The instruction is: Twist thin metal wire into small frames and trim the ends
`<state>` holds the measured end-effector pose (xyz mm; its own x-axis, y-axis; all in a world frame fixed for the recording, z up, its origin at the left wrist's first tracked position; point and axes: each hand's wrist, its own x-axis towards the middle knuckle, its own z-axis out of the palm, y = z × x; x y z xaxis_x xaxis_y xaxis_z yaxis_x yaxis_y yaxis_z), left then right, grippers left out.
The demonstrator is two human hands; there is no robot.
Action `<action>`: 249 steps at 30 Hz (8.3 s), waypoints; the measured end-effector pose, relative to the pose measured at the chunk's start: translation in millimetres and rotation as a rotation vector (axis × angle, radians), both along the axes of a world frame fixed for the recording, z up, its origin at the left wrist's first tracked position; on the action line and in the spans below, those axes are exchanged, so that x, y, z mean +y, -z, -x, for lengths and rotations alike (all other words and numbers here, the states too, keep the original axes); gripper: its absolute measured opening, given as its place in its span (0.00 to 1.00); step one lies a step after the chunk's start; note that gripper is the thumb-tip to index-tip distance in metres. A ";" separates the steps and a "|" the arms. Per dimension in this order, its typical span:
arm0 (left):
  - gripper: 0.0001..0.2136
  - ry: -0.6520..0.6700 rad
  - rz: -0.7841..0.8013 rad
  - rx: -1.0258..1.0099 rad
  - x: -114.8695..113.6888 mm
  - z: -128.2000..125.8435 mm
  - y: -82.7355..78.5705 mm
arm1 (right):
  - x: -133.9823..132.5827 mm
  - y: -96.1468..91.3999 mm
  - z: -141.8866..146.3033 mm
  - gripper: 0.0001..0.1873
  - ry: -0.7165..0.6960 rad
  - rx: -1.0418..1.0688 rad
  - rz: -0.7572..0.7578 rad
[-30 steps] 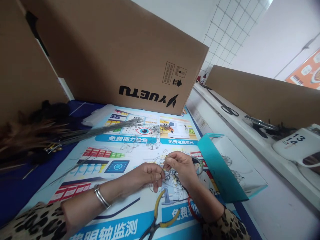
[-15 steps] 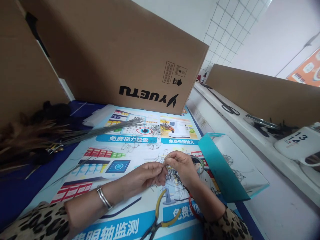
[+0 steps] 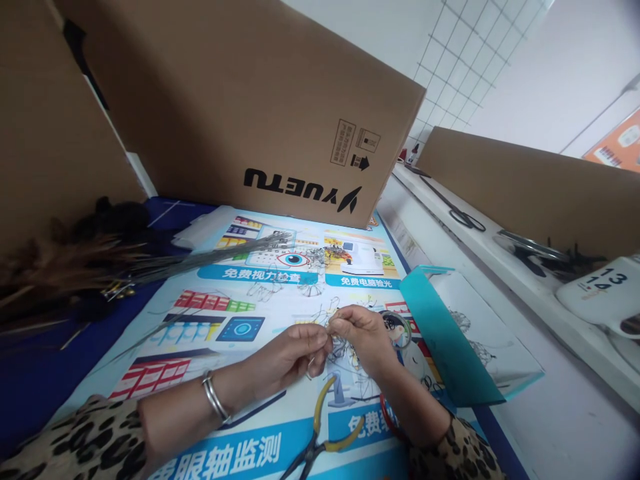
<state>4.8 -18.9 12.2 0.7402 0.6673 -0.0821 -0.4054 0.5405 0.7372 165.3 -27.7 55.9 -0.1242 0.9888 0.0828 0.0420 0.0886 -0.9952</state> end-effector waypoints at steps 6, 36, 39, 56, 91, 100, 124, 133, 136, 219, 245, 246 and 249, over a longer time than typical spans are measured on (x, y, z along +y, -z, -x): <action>0.12 -0.128 -0.158 0.149 -4.9 -3.5 -2.9 | -0.2 7.1 3.1 0.03 0.071 -0.002 0.024; 0.12 -0.129 -0.160 0.124 -9.2 -8.3 0.8 | 6.1 4.3 -0.6 0.12 -0.066 0.196 0.202; 0.11 -0.024 -0.005 -0.030 -9.5 -6.3 -4.1 | 5.4 1.6 -3.5 0.11 -0.151 0.246 0.232; 0.10 0.176 0.015 -0.117 -11.3 -0.6 -8.4 | -2.1 -4.6 5.6 0.05 0.002 0.360 0.167; 0.09 -0.306 -0.107 0.283 13.1 7.0 -6.9 | 21.5 -18.0 -44.2 0.12 0.007 -0.589 -0.150; 0.13 -0.596 -0.003 0.232 23.9 7.2 8.8 | 32.4 -10.7 -60.7 0.08 -0.186 -1.399 -0.117; 0.11 -0.597 -0.040 0.216 27.8 9.1 14.5 | 117.2 12.7 -14.0 0.14 -0.481 -1.577 -0.248; 0.10 -0.592 -0.056 0.213 27.9 9.4 13.0 | 115.8 17.8 -10.3 0.14 -0.522 -1.714 -0.212; 0.10 -0.584 -0.054 0.211 28.0 9.3 12.7 | 113.1 18.2 -9.5 0.16 -0.510 -1.749 -0.194; 0.13 -0.432 -0.142 0.171 19.5 8.5 6.8 | 32.1 -15.1 4.7 0.08 -0.030 -1.126 -0.258; 0.10 -0.139 -0.298 0.079 16.1 11.8 -4.4 | 11.7 4.3 9.5 0.02 0.140 -0.510 0.066; 0.11 -0.122 -0.350 0.107 15.9 12.2 -5.0 | 12.8 4.7 8.7 0.03 0.135 -0.446 0.085; 0.11 -0.091 -0.445 0.199 15.3 12.1 -4.0 | 15.9 4.6 5.6 0.06 0.132 -0.325 0.077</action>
